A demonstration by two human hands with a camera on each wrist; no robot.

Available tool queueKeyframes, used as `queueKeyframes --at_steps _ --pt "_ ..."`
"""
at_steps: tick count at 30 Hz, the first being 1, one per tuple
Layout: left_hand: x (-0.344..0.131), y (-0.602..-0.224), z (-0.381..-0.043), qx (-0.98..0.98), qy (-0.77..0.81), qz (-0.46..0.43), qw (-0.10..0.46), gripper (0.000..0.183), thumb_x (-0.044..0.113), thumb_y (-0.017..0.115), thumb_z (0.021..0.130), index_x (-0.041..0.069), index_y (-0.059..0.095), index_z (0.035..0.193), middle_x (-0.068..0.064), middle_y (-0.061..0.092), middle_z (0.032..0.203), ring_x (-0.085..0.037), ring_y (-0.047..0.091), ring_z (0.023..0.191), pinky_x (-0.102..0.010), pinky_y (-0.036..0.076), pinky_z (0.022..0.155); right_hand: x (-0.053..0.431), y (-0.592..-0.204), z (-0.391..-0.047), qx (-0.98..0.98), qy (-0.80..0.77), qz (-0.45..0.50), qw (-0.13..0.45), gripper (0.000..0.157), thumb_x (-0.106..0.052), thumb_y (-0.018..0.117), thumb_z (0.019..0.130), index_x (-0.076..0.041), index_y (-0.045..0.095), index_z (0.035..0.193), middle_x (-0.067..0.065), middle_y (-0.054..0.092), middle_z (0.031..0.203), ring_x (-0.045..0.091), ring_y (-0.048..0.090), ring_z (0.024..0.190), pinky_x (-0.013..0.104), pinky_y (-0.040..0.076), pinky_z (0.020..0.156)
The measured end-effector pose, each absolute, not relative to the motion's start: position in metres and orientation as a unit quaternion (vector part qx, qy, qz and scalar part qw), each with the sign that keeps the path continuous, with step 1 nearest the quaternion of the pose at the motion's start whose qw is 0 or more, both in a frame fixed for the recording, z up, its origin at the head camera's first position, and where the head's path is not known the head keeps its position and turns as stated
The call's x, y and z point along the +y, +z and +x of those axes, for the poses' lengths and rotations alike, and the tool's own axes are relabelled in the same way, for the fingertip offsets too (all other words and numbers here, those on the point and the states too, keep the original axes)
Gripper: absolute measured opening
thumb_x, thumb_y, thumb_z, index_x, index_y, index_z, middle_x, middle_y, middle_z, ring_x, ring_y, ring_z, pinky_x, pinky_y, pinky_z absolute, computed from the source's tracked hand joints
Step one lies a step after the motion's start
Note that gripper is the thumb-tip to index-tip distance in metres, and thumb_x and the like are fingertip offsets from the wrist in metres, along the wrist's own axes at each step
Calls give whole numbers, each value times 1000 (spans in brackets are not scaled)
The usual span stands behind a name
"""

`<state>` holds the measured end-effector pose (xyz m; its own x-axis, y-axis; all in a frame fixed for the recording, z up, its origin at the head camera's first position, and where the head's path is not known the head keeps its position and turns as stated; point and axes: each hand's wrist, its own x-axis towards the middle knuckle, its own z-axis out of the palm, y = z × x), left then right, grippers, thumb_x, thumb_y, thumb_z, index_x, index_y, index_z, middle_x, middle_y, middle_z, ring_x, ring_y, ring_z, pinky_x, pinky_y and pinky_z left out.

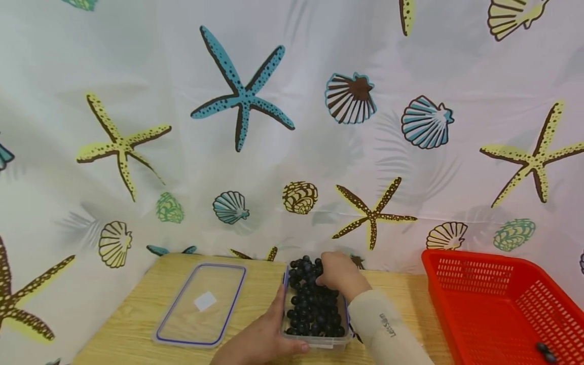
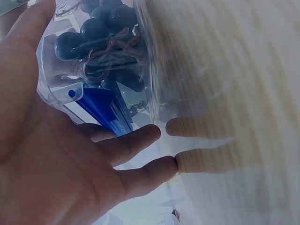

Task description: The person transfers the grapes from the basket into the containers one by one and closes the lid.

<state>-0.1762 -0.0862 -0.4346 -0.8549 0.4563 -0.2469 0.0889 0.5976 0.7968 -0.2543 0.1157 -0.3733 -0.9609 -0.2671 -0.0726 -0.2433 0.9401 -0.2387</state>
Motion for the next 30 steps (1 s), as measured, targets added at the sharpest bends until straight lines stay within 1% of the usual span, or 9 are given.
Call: queueKeyframes --at_steps 4,9,15,17,19,22,26,28,30 --pt "-88 -434 -174 865 421 167 215 133 59 79 81 8 -16 160 -25 8 165 -45 39 139 -59 39 105 108 -388 -246 988 -60 -143 21 46 -21 81 89 3 65 125 19 68 112 37 65 106 49 53 88" --pt "-92 -434 -170 875 405 183 194 133 59 78 82 4 -14 160 -28 10 164 -45 36 141 -58 36 108 100 -402 -233 986 20 -163 -33 50 -26 75 94 5 62 130 23 67 105 34 67 91 47 57 72" --pt "-92 -436 -170 877 401 195 179 132 60 78 82 3 -12 160 -28 11 163 -45 32 143 -59 35 108 114 -390 -233 981 -113 -149 40 58 -28 69 99 1 51 146 24 60 134 41 58 121 55 47 97" --pt "-90 -435 -171 881 391 199 176 133 63 77 81 4 -12 160 -28 12 163 -46 34 141 -60 36 107 122 -381 -231 972 -180 -132 68 58 -26 68 99 -2 49 148 22 57 138 40 65 109 53 52 89" --pt "-88 -434 -173 887 379 201 172 134 66 76 80 4 -12 160 -28 12 163 -46 37 140 -60 38 106 130 -370 -226 960 -236 -115 94 57 -25 67 100 -4 48 150 20 62 132 35 71 84 47 58 72" --pt "-88 -433 -172 891 371 197 173 134 66 76 80 4 -12 160 -27 7 164 -47 36 140 -60 38 106 139 -352 -213 945 -293 -92 113 57 -22 64 102 -4 44 152 21 69 111 27 63 47 38 54 47" --pt "-89 -433 -171 893 368 198 169 135 67 75 80 3 -13 160 -27 2 164 -48 31 143 -61 36 107 160 -321 -195 942 -309 -77 102 55 -22 61 103 -3 44 152 24 68 107 23 62 50 37 53 47" --pt "-89 -434 -170 891 370 203 169 135 69 73 80 4 -15 159 -28 0 164 -49 29 143 -61 37 106 176 -306 -187 943 -306 -78 101 55 -23 60 103 -1 43 151 19 67 111 23 63 56 38 54 51" --pt "-89 -435 -171 889 373 208 167 134 70 71 81 5 -16 159 -28 -1 164 -50 29 142 -61 37 106 196 -295 -181 945 -298 -84 103 56 -25 61 103 -1 43 151 17 67 99 22 62 61 37 54 53"
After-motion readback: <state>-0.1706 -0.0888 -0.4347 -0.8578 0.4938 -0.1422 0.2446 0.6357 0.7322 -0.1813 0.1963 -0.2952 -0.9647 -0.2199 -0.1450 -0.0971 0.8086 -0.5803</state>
